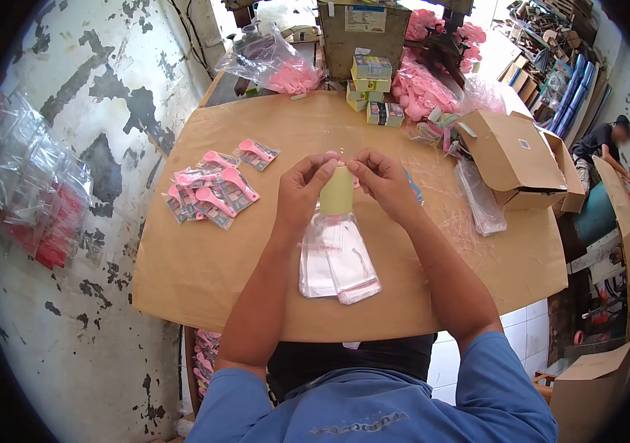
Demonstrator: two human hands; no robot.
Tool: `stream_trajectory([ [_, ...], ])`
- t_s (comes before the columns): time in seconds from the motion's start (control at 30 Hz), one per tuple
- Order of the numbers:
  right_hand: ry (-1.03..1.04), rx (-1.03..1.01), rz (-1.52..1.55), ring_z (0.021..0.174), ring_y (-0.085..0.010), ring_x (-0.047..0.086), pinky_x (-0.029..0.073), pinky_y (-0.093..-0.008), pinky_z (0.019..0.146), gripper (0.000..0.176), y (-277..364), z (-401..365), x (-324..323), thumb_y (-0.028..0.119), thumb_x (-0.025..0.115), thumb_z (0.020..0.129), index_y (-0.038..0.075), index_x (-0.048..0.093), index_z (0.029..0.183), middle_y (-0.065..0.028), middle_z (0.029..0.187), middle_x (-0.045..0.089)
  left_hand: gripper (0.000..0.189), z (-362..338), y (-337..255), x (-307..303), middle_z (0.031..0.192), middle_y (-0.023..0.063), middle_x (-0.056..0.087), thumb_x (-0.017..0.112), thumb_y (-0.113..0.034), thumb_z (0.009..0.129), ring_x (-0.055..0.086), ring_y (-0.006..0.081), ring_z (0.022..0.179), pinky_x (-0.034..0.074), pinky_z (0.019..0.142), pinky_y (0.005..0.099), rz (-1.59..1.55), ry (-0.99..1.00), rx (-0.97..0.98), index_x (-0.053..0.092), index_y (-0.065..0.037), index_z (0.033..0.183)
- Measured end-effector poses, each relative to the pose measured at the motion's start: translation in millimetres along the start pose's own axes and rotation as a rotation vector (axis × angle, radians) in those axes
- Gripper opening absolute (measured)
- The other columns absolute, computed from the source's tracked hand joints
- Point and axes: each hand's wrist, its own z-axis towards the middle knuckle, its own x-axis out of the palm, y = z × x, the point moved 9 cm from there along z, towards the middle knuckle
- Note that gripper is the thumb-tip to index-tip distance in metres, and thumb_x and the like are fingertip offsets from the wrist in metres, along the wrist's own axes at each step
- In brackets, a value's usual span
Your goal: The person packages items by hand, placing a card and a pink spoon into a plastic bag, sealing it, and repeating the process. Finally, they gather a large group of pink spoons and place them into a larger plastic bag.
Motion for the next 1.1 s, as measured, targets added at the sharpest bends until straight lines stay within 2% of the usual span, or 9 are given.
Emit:
stream_trajectory([
  [0.17,-0.046,0.018,0.11,0.062,-0.0002,0.045,0.031,-0.0191,0.052,0.017,7,-2,-2,0.018,0.069,0.104,0.005,0.071,0.115,0.0062,0.081,0.061,0.03,-3,-6,1,0.11,0.0119,0.077,0.07,-0.016,0.102,0.075,0.0154,0.097,0.064,0.083,0.0319,-0.004,0.023,-0.081,0.07,0.002,0.126],
  [0.3,-0.003,-0.044,0.208,0.062,-0.0007,0.045,0.032,-0.0192,0.053,0.014,7,1,-6,0.015,0.069,0.103,0.005,0.073,0.113,0.0056,0.081,0.061,0.023,-4,-8,1,0.108,0.0125,0.078,0.069,-0.012,0.101,0.075,0.016,0.095,0.064,0.083,0.0333,-0.017,0.031,-0.059,0.071,0.0,0.121],
  [0.4,0.024,-0.049,0.164,0.063,-0.001,0.045,0.033,-0.0193,0.054,0.013,6,0,-7,0.011,0.065,0.103,0.004,0.075,0.109,0.0054,0.08,0.059,0.014,-3,-4,-2,0.104,0.0082,0.075,0.07,-0.014,0.1,0.073,0.0135,0.091,0.063,0.078,0.0331,-0.04,0.035,-0.037,0.07,-0.004,0.11],
  [0.6,0.118,-0.069,0.138,0.063,-0.0009,0.046,0.034,-0.0202,0.054,0.015,21,-5,-9,0.008,0.064,0.1,0.002,0.077,0.105,0.0064,0.077,0.059,0.008,-2,-5,0,0.095,0.0041,0.067,0.06,-0.011,0.102,0.069,0.0119,0.084,0.061,0.079,0.0301,-0.215,0.12,-0.032,0.064,-0.006,0.102],
  [0.7,0.078,-0.111,-0.006,0.068,-0.0006,0.049,0.037,-0.0195,0.06,0.016,29,-6,-7,0.009,0.068,0.1,0.001,0.075,0.111,0.0066,0.079,0.058,0.008,-1,0,-2,0.099,0.0072,0.071,0.066,-0.012,0.1,0.071,0.0138,0.089,0.061,0.081,0.0316,-0.143,0.059,-0.097,0.062,-0.005,0.101],
  [0.77,0.042,-0.182,-0.102,0.073,-0.0005,0.051,0.04,-0.019,0.064,0.022,21,-1,-6,0.009,0.071,0.099,0.001,0.072,0.12,0.0066,0.082,0.057,0.015,-4,-9,6,0.105,0.01,0.074,0.07,-0.011,0.098,0.072,0.0146,0.093,0.06,0.084,0.0319,-0.091,0.068,-0.053,0.063,-0.003,0.109],
  [0.9,-0.05,-0.175,0.035,0.077,-0.0005,0.053,0.042,-0.0186,0.068,0.04,36,-5,-9,0.008,0.075,0.097,0.002,0.062,0.134,0.0061,0.09,0.059,0.039,-6,-7,13,0.116,0.0143,0.076,0.074,-0.006,0.096,0.073,0.0148,0.101,0.057,0.091,0.0302,-0.004,0.162,-0.083,0.062,0.002,0.132],
  [1.0,-0.073,-0.2,0.08,0.077,-0.0011,0.053,0.042,-0.0188,0.069,0.045,31,-2,-10,0.007,0.076,0.096,0.004,0.059,0.138,0.0051,0.092,0.06,0.048,-6,-4,20,0.118,0.0113,0.076,0.07,-0.003,0.098,0.072,0.0129,0.103,0.054,0.096,0.0272,0.045,0.229,-0.098,0.058,0.001,0.144],
  [1.1,-0.055,-0.177,-0.103,0.076,-0.0021,0.054,0.043,-0.0199,0.068,0.044,23,0,-8,0.005,0.078,0.093,0.005,0.062,0.134,0.003,0.09,0.062,0.043,3,1,-3,0.119,0.0086,0.076,0.068,-0.002,0.099,0.07,0.0119,0.108,0.052,0.099,0.0267,0.139,0.147,-0.009,0.061,0.001,0.142],
])
